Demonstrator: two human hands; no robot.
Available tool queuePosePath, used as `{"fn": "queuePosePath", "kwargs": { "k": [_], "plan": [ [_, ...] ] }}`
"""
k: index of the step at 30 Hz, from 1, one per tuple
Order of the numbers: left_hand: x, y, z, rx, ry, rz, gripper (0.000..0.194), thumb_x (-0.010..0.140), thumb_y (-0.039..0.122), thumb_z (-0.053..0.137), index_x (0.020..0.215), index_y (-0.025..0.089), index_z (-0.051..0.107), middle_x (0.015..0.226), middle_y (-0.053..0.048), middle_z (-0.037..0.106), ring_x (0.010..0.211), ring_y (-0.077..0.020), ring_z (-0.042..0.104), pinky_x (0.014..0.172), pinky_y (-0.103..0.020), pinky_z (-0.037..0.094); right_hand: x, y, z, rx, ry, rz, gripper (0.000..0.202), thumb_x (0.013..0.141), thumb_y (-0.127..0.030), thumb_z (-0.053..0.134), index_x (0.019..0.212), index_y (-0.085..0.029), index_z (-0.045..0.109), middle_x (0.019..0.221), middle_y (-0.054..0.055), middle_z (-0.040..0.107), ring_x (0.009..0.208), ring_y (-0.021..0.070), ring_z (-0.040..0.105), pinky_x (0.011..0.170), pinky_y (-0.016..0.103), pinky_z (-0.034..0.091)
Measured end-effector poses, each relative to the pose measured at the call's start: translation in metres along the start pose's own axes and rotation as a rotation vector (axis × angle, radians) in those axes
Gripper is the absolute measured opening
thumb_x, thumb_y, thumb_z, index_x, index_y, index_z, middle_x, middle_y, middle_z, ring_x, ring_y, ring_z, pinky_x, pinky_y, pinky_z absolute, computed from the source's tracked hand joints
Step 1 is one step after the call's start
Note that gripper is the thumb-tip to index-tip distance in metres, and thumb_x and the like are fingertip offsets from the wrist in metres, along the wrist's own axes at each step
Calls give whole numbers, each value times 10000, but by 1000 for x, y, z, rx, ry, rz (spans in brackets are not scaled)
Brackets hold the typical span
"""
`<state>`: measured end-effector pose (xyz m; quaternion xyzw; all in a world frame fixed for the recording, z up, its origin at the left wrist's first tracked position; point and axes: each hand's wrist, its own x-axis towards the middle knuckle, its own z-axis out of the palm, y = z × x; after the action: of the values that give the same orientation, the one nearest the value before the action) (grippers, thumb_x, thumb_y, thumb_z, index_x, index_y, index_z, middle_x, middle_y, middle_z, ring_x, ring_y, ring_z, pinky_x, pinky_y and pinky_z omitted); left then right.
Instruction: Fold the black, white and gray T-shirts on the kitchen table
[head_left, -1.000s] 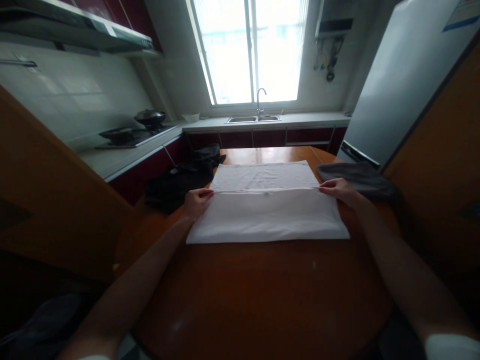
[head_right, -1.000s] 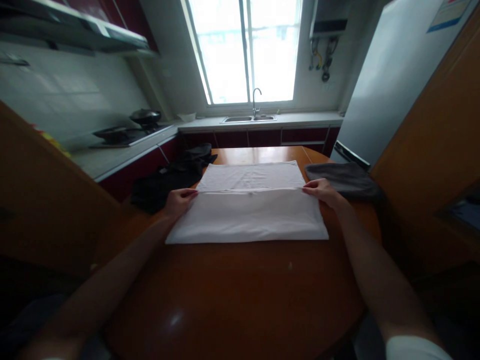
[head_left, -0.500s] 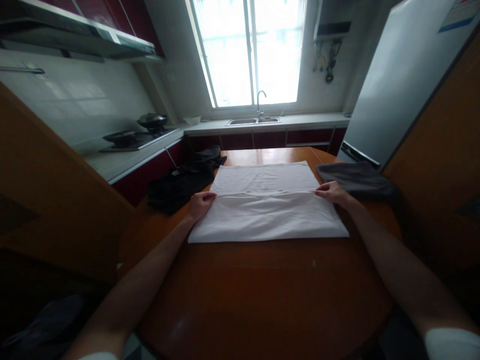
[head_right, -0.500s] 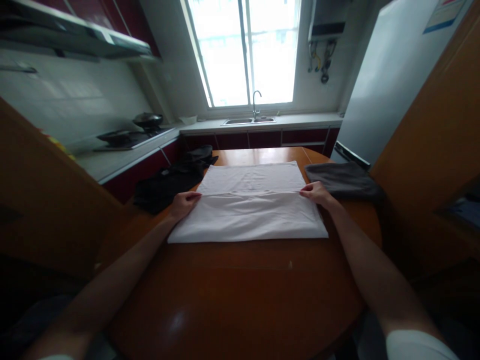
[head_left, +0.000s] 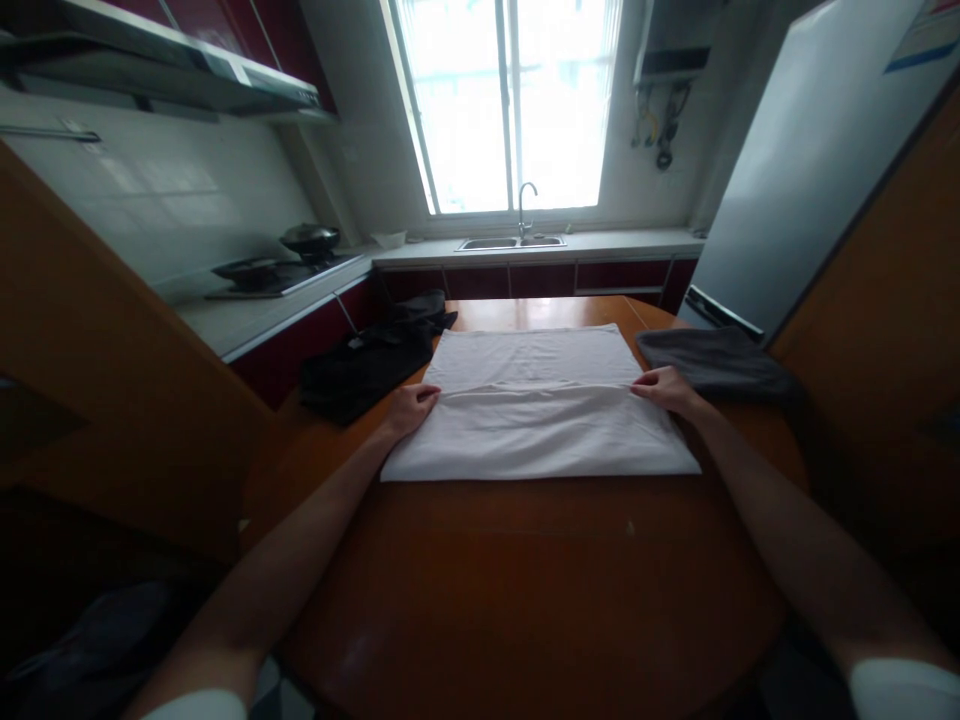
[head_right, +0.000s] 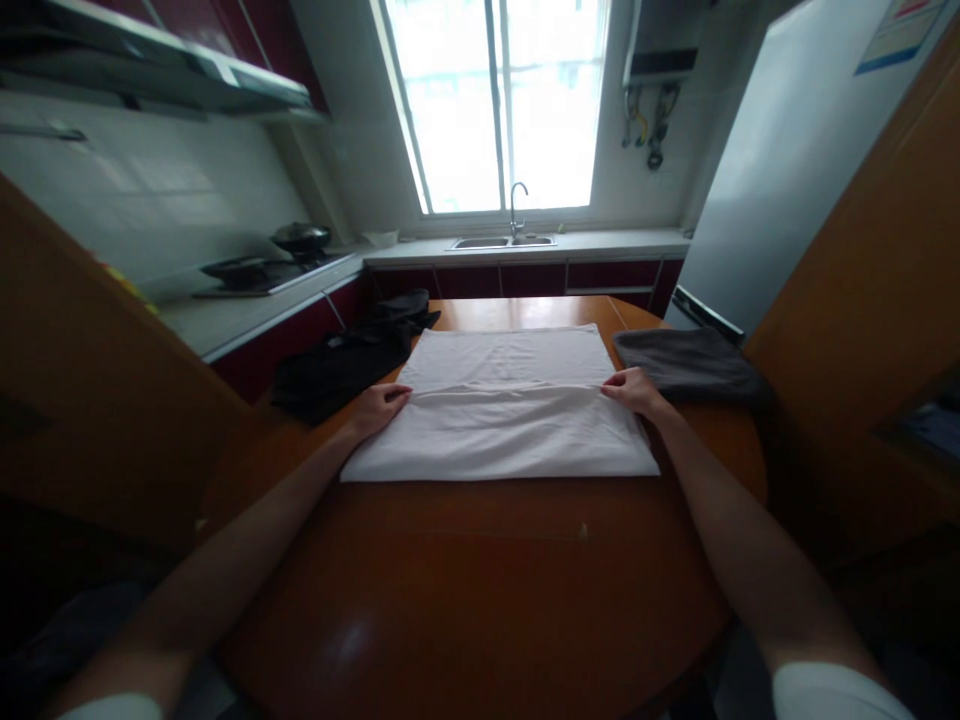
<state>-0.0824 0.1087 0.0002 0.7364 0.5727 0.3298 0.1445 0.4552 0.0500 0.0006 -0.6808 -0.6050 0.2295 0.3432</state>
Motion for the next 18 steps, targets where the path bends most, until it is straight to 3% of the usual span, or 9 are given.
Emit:
{"fn": "queuePosePath", "kwargs": {
  "k": [12,18],
  "plan": [
    [-1,-10,-8,36,-19,-7,373,808,369,603,1069,163,773,1071,-100,783,954,-252,736,870,-307,558,1,3,1,-17,0,-17,208,681,-322,715,729,-133,788,711,67,753,701,215,666,605,263,472],
    [-5,-17,-19,110,-2,-45,288,752,325,634,939,174,792,996,-109,792,924,-279,734,860,-324,549,2,6,3,-47,14,-19,213,691,-325,719,751,-133,788,727,67,763,709,221,674,623,269,478]
  ]
}}
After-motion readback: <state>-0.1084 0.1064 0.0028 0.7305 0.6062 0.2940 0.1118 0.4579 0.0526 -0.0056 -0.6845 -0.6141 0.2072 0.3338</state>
